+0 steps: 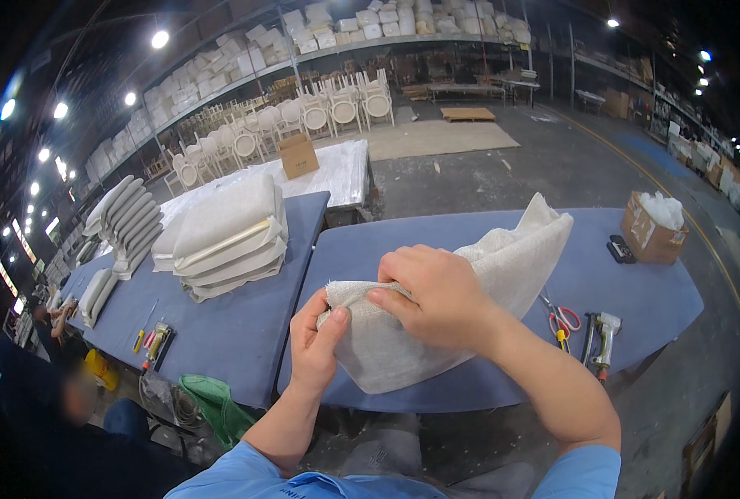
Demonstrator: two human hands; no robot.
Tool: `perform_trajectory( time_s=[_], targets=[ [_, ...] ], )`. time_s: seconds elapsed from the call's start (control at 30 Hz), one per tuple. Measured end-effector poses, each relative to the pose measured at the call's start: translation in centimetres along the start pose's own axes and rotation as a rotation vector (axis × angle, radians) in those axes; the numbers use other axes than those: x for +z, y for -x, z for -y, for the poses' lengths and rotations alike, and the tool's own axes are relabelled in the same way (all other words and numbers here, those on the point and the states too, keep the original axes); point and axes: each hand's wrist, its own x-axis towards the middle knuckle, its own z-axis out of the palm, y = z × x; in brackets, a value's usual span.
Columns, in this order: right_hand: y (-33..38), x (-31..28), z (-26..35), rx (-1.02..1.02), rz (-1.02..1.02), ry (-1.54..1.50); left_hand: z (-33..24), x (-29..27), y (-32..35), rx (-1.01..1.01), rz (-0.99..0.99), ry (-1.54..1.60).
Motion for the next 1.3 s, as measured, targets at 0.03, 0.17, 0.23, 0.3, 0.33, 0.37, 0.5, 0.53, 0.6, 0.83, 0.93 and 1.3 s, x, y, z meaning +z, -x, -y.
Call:
perform_trajectory(
  time_s=[0.03,0.17,0.23,0.3,0.33,0.37,0.5,0.53,0.6,0.83,0.93,1.3],
  targets=[
    [-0.3,-0.4,0.0,0.015,0.043,-0.043,0.0,-0.1,0.0,0.000,0.003,0.012],
    [-1.3,-1.6,-0.3,-0.008,0.248,-0.107,0.2,-0.4,-0.2,0.082,0.018,-0.027],
    [-1.7,-1.9,-0.3,-0.045,0.333,-0.134,0.4,-0.5,0.1,0.188,0.027,-0.121],
    [-2.0,-2.1,0.2,-0.054,0.391,-0.204,0.7,-0.6,0.5,0.311,0.039,-0.210],
    [-2.0,-2.3,0.6,-0.031,0.386,-0.215,0.8,-0.7,0.6,0.381,0.047,-0.252],
    [-1.8,-2.6,1.2,-0.008,0.379,-0.225,1.0,-0.7,0.7,0.450,0.056,-0.294],
    [0.6,-2.5,2.0,-0.143,0.181,-0.176,0.9,0.0,1.2,0.630,0.090,-0.323],
    [1.7,-2.2,1.9,-0.266,0.073,-0.127,1.0,0.2,1.6,0.634,0.131,-0.339],
    [4.3,-1.5,2.0,-0.499,-0.133,-0.035,1.2,0.5,2.5,0.628,0.208,-0.358],
    [10.0,-0.6,4.0,-0.642,-0.297,0.183,0.9,1.9,4.6,0.693,0.173,-0.307],
    [10.4,-0.3,4.0,-0.627,-0.313,0.164,0.7,1.9,4.8,0.724,0.186,-0.357],
    [9.8,-0.2,4.6,-0.599,-0.290,0.062,0.3,2.3,5.7,0.629,0.167,-0.333]
  ],
)
